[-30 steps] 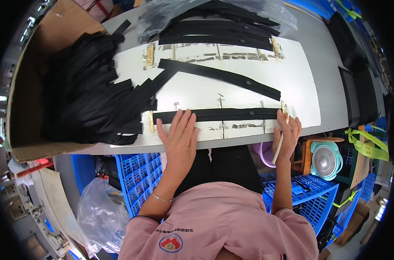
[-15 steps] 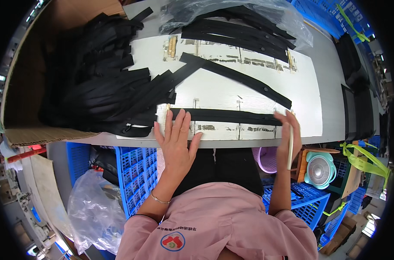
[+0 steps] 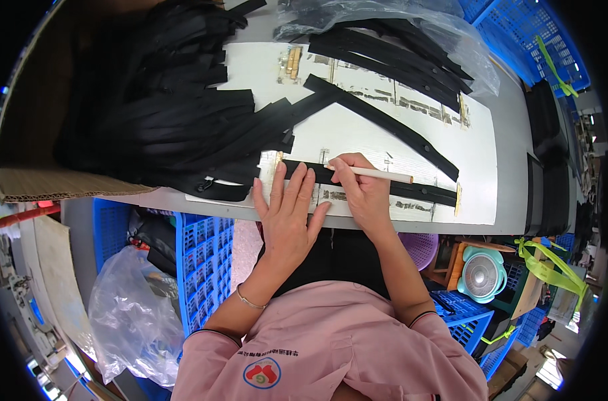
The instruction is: Marking black fabric straps using a template board and a pencil.
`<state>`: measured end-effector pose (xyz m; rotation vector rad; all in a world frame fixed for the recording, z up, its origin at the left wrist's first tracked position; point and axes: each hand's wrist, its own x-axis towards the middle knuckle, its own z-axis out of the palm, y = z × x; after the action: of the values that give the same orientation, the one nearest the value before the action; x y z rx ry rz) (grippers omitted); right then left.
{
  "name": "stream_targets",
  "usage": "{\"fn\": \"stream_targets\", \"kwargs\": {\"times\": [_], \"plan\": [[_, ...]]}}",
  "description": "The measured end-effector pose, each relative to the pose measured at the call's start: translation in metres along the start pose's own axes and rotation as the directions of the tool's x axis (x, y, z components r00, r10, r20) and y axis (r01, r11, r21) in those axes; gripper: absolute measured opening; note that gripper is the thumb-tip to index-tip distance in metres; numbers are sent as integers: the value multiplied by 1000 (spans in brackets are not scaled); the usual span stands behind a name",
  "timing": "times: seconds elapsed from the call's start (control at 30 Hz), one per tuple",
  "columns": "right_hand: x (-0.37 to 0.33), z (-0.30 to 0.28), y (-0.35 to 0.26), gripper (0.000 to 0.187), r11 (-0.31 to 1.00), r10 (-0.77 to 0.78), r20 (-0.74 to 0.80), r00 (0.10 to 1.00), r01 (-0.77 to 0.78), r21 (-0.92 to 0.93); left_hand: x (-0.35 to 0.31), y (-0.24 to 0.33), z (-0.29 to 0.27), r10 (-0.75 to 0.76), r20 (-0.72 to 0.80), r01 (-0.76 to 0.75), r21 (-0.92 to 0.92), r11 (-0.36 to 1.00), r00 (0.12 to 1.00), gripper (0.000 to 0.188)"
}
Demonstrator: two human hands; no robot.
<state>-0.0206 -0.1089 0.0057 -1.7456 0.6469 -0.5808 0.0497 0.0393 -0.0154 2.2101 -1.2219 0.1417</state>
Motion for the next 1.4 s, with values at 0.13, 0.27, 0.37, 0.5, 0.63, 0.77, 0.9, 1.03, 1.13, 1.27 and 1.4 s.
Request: {"fn": "stream_targets", "kwargs": {"times": [0.13, 0.27, 0.37, 0.5, 0.63, 0.77, 0.9, 1.03, 1.13, 1.27, 1.4], "plan": [[0, 3, 1, 18, 999, 26, 28, 999, -25, -28, -1, -1, 1, -1, -12, 1, -10, 1000, 1000, 58], [1, 3, 4, 16, 997, -28, 39, 999, 31, -77, 0, 0, 0, -1, -20, 0, -18, 1000, 1000, 57], [2, 6, 5, 16, 989, -76, 20, 997, 77, -126, 0, 0, 1, 1, -17, -2, -16, 1000, 1000, 57], [0, 5, 7, 18, 998, -40, -25, 999, 39, -58, 0, 0, 1, 6, -29, -6, -13, 1000, 1000, 56], [-2, -3, 6, 18, 998, -39, 55, 998, 42, -57, 1, 0, 1, 5, -25, -5, -3, 1000, 1000, 55], [-2, -2, 6, 20, 992, -82, 84, 993, 90, -87, 1, 1, 1, 5, -15, -5, -8, 1000, 1000, 54], [-1, -3, 12, 19, 974, -165, 98, 981, 177, -143, 2, 2, 0, 4, -3, -4, -7, 1000, 1000, 54], [-7, -6, 9, 10, 990, -133, 101, 986, 127, 69, -1, 0, 0, 4, 9, -4, -2, 1000, 1000, 54], [-9, -24, -2, 14, 829, -465, 23, 885, 444, -340, 0, 0, 1, 14, 19, -14, -4, 1000, 1000, 56], [-16, -58, 8, 29, 615, -532, 56, 845, 431, -660, -1, 0, -1, 11, 34, -11, -2, 1000, 999, 56], [-28, -91, 18, 31, 681, -451, -53, 891, 305, -666, 1, 2, -3, 11, 51, -11, 7, 1000, 999, 56]]}}
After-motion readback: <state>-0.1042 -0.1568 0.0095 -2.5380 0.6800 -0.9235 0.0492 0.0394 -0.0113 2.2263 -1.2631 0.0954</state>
